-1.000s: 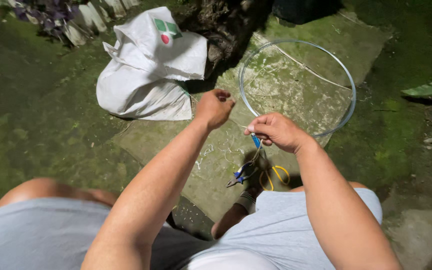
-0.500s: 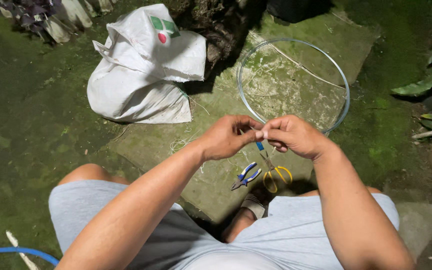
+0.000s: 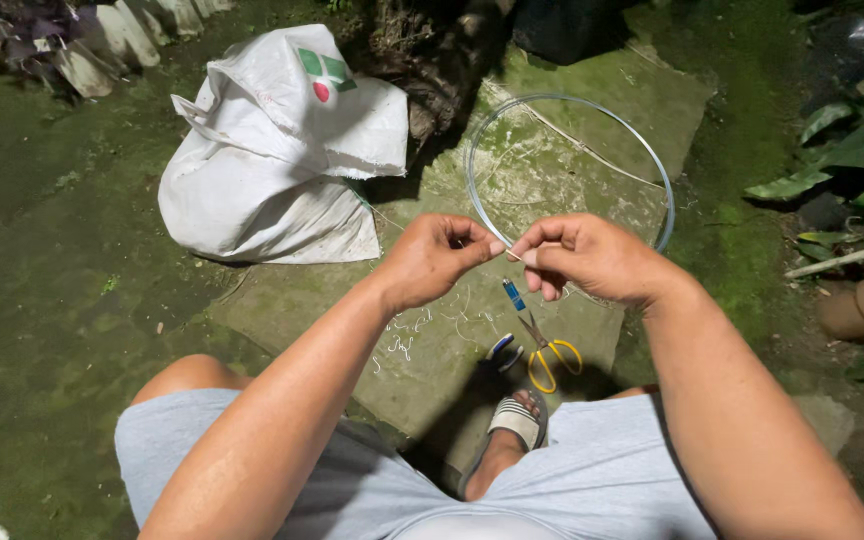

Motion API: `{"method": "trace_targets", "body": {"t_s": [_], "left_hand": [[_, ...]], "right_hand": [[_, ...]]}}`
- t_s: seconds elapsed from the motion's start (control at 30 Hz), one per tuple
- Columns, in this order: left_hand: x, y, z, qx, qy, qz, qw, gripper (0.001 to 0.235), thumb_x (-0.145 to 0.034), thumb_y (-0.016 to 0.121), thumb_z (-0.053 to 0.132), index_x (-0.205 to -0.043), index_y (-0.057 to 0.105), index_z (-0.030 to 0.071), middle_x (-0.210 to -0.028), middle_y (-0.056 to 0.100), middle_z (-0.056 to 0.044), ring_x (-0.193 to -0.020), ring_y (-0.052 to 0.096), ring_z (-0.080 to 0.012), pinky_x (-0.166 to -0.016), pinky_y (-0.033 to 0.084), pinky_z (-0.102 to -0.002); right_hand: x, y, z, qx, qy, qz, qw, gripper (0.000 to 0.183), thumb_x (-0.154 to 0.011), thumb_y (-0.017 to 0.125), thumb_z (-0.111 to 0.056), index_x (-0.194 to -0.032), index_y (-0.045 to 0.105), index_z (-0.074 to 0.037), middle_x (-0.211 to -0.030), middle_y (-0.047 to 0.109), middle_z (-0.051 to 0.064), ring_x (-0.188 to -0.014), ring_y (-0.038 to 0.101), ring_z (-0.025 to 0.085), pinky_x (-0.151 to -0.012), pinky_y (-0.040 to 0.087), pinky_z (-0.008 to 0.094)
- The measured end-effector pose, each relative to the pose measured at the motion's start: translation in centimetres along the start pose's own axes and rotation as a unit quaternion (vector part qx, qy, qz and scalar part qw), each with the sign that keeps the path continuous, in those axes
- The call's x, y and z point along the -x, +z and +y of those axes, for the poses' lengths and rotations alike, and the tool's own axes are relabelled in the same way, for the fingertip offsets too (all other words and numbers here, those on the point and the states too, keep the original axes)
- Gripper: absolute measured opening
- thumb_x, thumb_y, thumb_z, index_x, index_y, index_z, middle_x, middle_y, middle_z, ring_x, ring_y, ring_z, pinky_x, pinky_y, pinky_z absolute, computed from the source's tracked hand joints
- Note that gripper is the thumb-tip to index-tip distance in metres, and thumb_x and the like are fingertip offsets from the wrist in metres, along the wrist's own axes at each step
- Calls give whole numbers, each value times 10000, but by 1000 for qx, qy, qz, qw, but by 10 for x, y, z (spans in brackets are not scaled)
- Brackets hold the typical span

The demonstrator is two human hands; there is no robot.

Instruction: The person ties knots in a white string using a lighter to melt and seal the ends. They cut the string with scissors and pliers, then attach the knotted string to a metal hoop.

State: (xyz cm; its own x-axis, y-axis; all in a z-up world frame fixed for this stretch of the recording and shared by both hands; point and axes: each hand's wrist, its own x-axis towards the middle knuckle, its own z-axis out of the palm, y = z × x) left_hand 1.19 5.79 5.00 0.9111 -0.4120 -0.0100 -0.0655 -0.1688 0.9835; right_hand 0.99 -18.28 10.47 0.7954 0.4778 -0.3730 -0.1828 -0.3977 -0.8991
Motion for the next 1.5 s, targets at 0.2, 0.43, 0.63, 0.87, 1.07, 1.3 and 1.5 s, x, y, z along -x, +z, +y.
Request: {"method": "trace_targets", "body": {"t_s": [0.2, 0.43, 0.63, 0.87, 1.07, 1.3, 1.5], "left_hand": [[11, -16, -11, 18, -9, 21, 1000, 302, -895, 763, 358, -947, 789, 62, -697, 620, 52, -631, 488, -45, -553, 425, -261], [24, -26, -17, 63, -34, 6, 997, 312, -898, 758, 359, -987, 788, 61, -733, 636, 59, -649, 494, -39, -563, 418, -249], [30, -31, -27, 81, -54, 24, 995, 287, -906, 743, 338, -1012, 789, 75, -750, 661, 61, -655, 519, -37, -576, 438, -234], [29, -38, -45, 182, -119, 27, 976, 290, -933, 702, 300, -1055, 735, 39, -857, 717, 3, -655, 633, -81, -562, 478, -243], [33, -43, -45, 214, -159, -1, 964, 312, -950, 678, 326, -1082, 752, 53, -899, 750, -4, -678, 655, -73, -594, 532, -239], [33, -39, -45, 129, -159, 48, 978, 261, -935, 708, 301, -1026, 803, 75, -780, 705, 36, -605, 510, -47, -524, 406, -236], [27, -43, -55, 180, -176, 53, 966, 249, -936, 721, 283, -987, 772, 44, -759, 674, 30, -600, 532, -57, -525, 419, -239]], "right_hand": [[-14, 20, -23, 88, 31, 15, 996, 188, -938, 675, -180, -1004, 712, -7, -759, 727, 63, -624, 644, 111, -578, 525, 268], [-21, 25, -28, 71, 38, -7, 997, 180, -948, 658, -185, -972, 708, -14, -741, 710, 51, -605, 630, 113, -572, 514, 266], [-29, 25, -13, -38, 28, 8, 999, 147, -953, 659, -165, -954, 682, -19, -733, 673, 39, -618, 606, 109, -587, 506, 257], [-56, 28, 8, -82, 37, -8, 996, 162, -968, 653, -167, -951, 665, -7, -700, 673, 56, -578, 606, 123, -558, 492, 256], [-66, 18, 21, -107, 43, 0, 993, 150, -963, 641, -157, -955, 673, -11, -695, 668, 50, -570, 605, 123, -549, 495, 260], [-73, 10, 31, -73, 36, 3, 997, 151, -962, 643, -152, -940, 677, -6, -692, 672, 48, -574, 606, 118, -548, 502, 261], [-84, 6, 43, -72, 37, 12, 997, 166, -965, 643, -171, -947, 683, -11, -684, 672, 48, -569, 611, 120, -544, 503, 266]]}}
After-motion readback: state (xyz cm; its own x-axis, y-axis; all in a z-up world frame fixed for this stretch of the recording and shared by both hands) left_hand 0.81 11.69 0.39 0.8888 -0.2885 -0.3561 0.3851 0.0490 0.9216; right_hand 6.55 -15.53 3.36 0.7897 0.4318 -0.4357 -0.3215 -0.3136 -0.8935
